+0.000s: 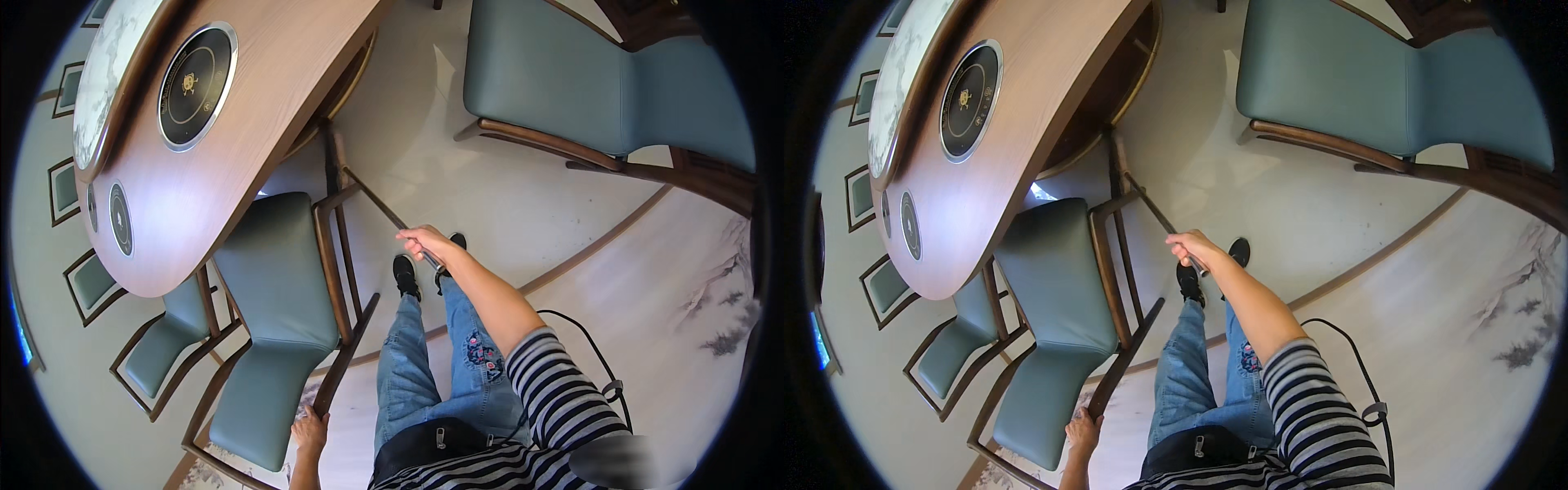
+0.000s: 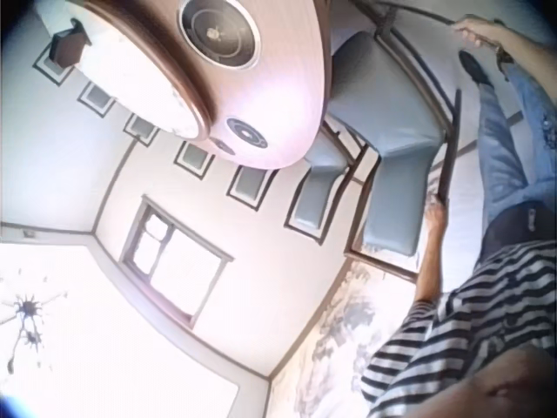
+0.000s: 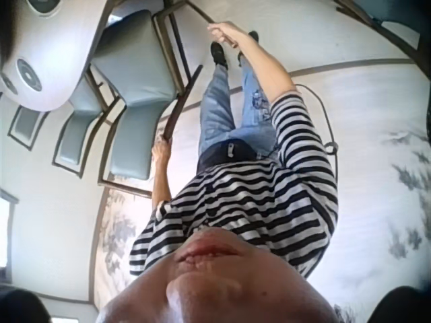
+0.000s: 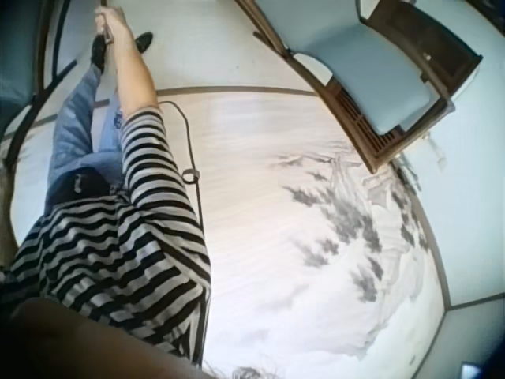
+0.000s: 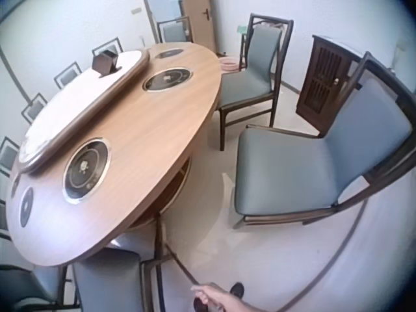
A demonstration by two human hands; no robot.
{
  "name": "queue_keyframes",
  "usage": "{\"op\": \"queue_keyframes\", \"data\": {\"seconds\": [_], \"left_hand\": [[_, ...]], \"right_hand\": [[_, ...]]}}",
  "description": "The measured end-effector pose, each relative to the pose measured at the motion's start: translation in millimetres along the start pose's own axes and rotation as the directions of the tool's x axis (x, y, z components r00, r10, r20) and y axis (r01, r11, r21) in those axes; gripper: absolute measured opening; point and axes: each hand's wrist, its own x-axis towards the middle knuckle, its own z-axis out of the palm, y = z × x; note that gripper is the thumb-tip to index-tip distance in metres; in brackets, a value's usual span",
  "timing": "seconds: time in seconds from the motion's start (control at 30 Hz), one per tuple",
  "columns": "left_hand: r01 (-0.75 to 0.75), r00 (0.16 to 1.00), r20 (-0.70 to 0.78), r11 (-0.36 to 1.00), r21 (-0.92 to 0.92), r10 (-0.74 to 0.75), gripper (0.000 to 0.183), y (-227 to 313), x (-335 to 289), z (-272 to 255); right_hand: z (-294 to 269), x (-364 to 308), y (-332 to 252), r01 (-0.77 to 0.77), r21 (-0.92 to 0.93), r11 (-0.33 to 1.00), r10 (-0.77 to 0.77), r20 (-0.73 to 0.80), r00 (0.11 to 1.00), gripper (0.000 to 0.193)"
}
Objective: The person sweeps the floor of a dining room using a broom and dustpan. They move chairs around to access the floor underneath and along the walls, sweeping debris into the dustpan.
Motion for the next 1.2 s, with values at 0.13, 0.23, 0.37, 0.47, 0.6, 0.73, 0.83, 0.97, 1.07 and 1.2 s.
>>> {"op": "queue_keyframes", "data": {"seconds": [0.13, 0.23, 0.37, 0.47, 0.6, 0.73, 0.83, 0.97, 1.07, 1.2], "left_hand": [[0.003, 1.0, -0.029, 1.0, 0.001, -0.003, 0.052, -2.1, -1.9, 6.2], [0.0, 0.999, -0.047, 1.0, -0.004, 0.0, 0.049, -1.1, 1.1, 5.0], [-0.012, 0.999, -0.04, 1.0, -0.006, 0.012, 0.049, -2.9, 0.1, 3.4], [-0.002, 1.0, -0.017, 1.0, -0.018, 0.002, 0.049, -1.4, 1.2, 0.6], [0.01, 1.0, -0.026, 1.0, -0.015, -0.011, 0.045, 3.1, -0.4, -7.1], [0.098, 0.994, 0.064, 0.991, -0.089, -0.093, 0.043, 4.6, 6.3, -10.5], [0.138, 0.985, 0.118, 0.988, -0.07, -0.129, 0.044, 5.8, 9.0, -11.2], [0.067, 0.996, 0.056, 0.998, 0.008, -0.067, 0.041, 5.9, 10.6, -9.7], [0.05, 0.997, 0.057, 0.999, 0.0, -0.049, 0.041, 5.3, 8.2, -12.4], [0.04, 0.996, 0.082, 0.999, -0.037, -0.036, 0.044, 0.3, 8.8, -11.1]], "right_hand": [[0.3, -34.3, 15.8, 0.02, 0.339, 0.941, -0.025, 0.012, 1.0, 0.019], [22.6, -60.6, 24.7, 0.051, 0.169, 0.984, -0.044, -0.048, 0.998, 0.017], [4.8, -76.6, 0.6, -0.052, 0.109, 0.993, 0.041, 0.102, 0.994, 0.018], [-14.6, -62.3, -38.3, -0.092, -0.188, 0.978, 0.109, 0.079, 0.991, 0.02], [-13.3, -18.6, -85.0, -0.064, -0.57, 0.819, 0.148, 0.102, 0.984, 0.021], [-6.9, 36.3, -133.1, -0.104, -0.621, 0.777, 0.277, 0.19, 0.942, 0.018], [5.0, 57.2, -150.5, -0.236, -0.442, 0.865, 0.353, 0.203, 0.913, 0.015], [-22.3, 44.7, -159.2, -0.327, -0.116, 0.938, 0.345, 0.216, 0.913, 0.013], [-57.5, 13.7, -154.7, -0.289, 0.12, 0.95, 0.253, 0.246, 0.935, 0.016], [-79.8, -20.6, -113.2, -0.168, 0.358, 0.919, 0.089, 0.226, 0.97, 0.019]]}}
